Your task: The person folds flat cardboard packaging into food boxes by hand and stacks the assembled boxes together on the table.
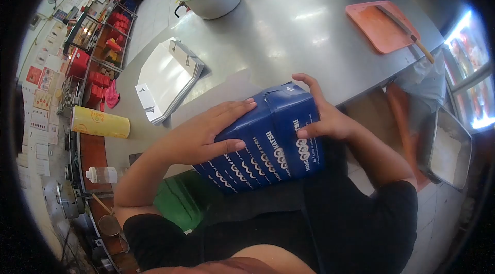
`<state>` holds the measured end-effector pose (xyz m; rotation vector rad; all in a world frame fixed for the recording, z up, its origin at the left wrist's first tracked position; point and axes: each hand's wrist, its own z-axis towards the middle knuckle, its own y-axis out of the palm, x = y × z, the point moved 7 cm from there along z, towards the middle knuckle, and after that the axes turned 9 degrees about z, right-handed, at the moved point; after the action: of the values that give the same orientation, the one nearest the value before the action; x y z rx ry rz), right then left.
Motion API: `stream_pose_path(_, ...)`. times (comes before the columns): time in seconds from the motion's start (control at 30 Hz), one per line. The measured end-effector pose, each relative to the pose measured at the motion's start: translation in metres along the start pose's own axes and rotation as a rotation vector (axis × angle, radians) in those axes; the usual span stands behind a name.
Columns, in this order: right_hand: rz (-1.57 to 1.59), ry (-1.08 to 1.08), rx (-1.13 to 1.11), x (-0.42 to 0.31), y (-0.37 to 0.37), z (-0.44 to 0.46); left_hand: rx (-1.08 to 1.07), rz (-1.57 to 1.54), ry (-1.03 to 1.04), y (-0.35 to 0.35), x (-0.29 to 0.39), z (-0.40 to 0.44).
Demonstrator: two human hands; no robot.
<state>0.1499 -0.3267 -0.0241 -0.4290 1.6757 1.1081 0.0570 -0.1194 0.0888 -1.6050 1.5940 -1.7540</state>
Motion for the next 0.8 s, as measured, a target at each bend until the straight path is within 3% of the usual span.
stream_pose_path(0.3,0.069,0.005,0.040,-0.011,-0.027,0.003,-0.003,-0.117,-0.053,0.003,-0.017,-0.005)
stream_pose_path(0.47,0.158,-0.041,0.122,-0.036,-0.061,-0.007,0.132,0.113,-0.122,-0.012,-0.010,-0.017)
stream_pose_path(0.6,0.300,-0.011,0.512,-0.025,-0.155,-0.029,0.383,0.482,-0.145,-0.021,0.005,-0.038)
stream_pose_path(0.67,0.352,-0.119,0.583,-0.044,-0.168,-0.022,0.492,0.623,-0.205,-0.025,0.010,-0.056)
stream_pose_path(0.7,0.327,-0.273,0.598,-0.060,-0.170,-0.020,0.548,0.693,-0.236,-0.027,0.015,-0.065)
stream_pose_path(0.8,0.422,-0.440,0.657,-0.073,-0.151,-0.025,0.748,0.636,-0.535,-0.022,0.021,-0.105)
